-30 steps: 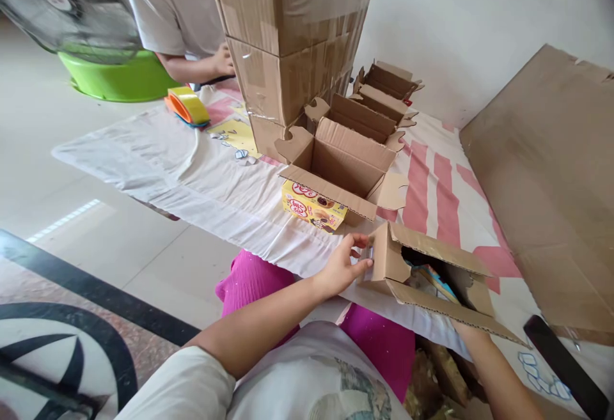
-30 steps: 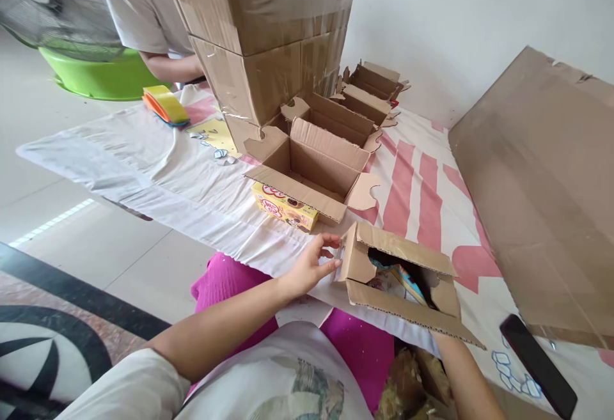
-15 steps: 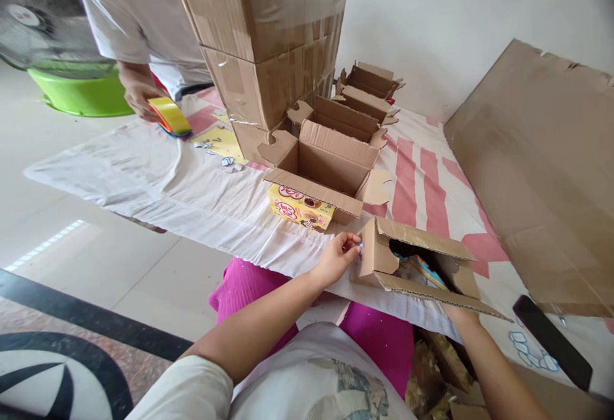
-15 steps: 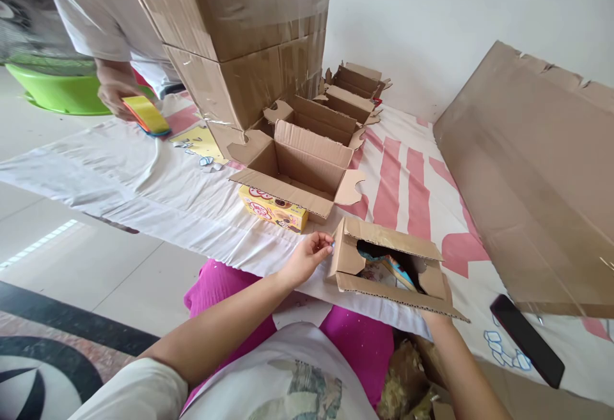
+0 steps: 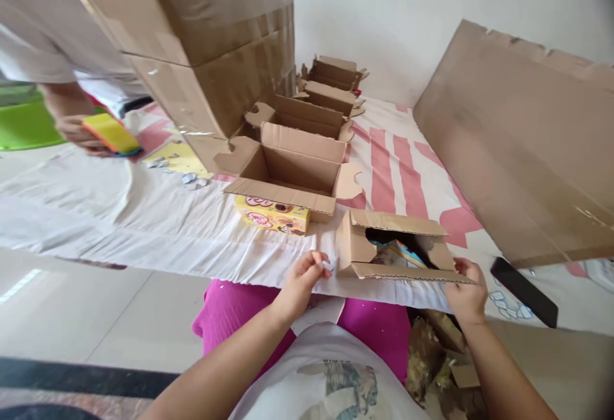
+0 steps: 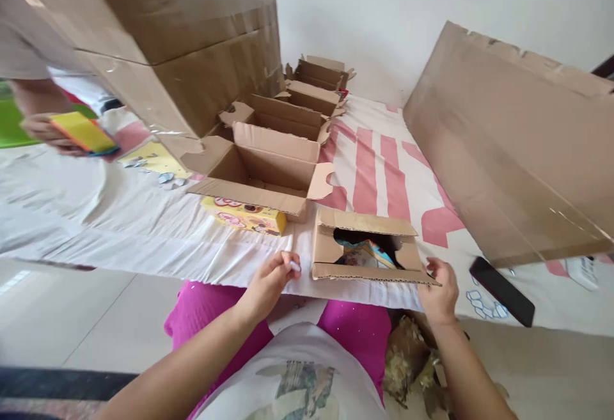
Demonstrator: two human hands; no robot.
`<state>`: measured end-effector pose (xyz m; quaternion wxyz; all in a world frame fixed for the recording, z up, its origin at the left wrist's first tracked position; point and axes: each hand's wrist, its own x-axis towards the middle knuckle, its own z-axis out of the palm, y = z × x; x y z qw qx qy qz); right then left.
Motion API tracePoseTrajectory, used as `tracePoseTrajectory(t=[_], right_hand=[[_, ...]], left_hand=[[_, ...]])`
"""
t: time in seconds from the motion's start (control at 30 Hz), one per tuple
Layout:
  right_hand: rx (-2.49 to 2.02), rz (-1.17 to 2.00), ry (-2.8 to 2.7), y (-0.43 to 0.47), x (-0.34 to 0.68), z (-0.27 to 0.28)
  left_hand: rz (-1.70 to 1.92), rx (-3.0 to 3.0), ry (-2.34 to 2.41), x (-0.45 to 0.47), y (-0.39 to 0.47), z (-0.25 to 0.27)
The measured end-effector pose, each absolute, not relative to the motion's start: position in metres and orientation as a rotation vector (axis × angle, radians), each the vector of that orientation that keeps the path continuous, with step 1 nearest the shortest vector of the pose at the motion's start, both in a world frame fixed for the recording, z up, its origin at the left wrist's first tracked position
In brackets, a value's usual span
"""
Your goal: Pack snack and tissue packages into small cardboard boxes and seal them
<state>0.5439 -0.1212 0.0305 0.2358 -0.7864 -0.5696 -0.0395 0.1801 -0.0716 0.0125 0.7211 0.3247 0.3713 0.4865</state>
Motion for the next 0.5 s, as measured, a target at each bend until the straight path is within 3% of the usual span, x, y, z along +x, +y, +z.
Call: tracePoseTrajectory(t=[0.17, 0.33, 0.5], right_hand=[[-2.041, 0.274, -1.609, -0.178, 0.484, 0.018], [-1.548, 0.705, -1.85, -0.181, 0.41, 0.015], [-1.491, 0.702, -1.876, -0.161, 0.398, 0.02]], left_hand=[[0.816, 0.934, 0.716, 0.181, -0.106, -0.004], [0.66, 1.206, 0.733, 0.206, -0.113, -0.002], [0.627, 1.323, 0.808, 0.215, -0.112, -0.007]])
